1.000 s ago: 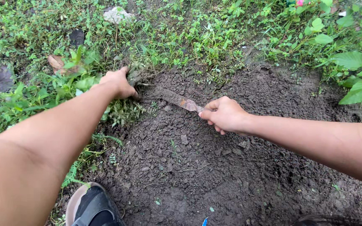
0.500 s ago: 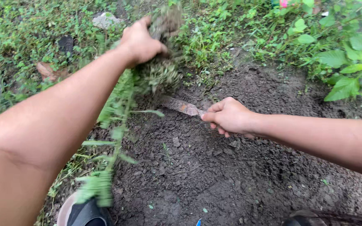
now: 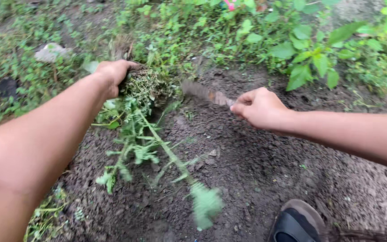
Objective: The person uses a small hand hoe to loosen soil and pull weeds from a garden bed. They repeatedly scrape the soil surface, grasp clumps of weeds, and remove them by hand.
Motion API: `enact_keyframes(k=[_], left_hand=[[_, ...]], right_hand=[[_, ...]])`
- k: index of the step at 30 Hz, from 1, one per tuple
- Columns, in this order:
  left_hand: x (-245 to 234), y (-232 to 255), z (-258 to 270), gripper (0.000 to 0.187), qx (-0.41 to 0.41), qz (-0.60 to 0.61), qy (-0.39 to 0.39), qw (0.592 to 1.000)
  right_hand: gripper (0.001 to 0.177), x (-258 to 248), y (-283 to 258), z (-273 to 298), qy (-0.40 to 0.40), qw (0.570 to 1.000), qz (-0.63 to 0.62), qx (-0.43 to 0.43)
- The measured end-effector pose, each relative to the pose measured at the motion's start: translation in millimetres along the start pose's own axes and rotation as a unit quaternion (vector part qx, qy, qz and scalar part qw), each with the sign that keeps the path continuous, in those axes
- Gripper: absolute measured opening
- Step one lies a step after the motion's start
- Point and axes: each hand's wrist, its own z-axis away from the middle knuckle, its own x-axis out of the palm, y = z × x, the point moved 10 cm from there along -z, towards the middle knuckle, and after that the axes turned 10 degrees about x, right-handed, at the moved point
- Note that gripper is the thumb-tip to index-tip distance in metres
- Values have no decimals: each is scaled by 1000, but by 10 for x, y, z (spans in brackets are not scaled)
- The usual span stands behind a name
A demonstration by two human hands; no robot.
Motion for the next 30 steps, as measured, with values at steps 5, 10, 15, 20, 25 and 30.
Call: enact_keyframes(k=[5, 10, 15, 20, 25, 30], left_hand=[[618, -226, -26, 23, -88, 141, 28, 986], [1786, 43, 215, 34, -119, 285, -94, 946], [2499, 244, 682, 79, -124, 303, -22, 945], [2386, 264, 989, 134, -88, 84, 69, 990], [2323, 221, 1201, 111, -86, 82, 110, 987], [2743, 154, 1430, 98, -124, 123, 134, 976]], right_hand=[[33, -481, 96, 200, 105, 991, 60, -58], [38, -787, 149, 438, 156, 981, 32, -115], [39, -955, 265, 515, 168, 980, 69, -88], [35, -876, 446, 553, 104, 993, 44, 23], [34, -875, 538, 507, 71, 993, -73, 64], [36, -1386, 519, 608, 225, 973, 6, -54]])
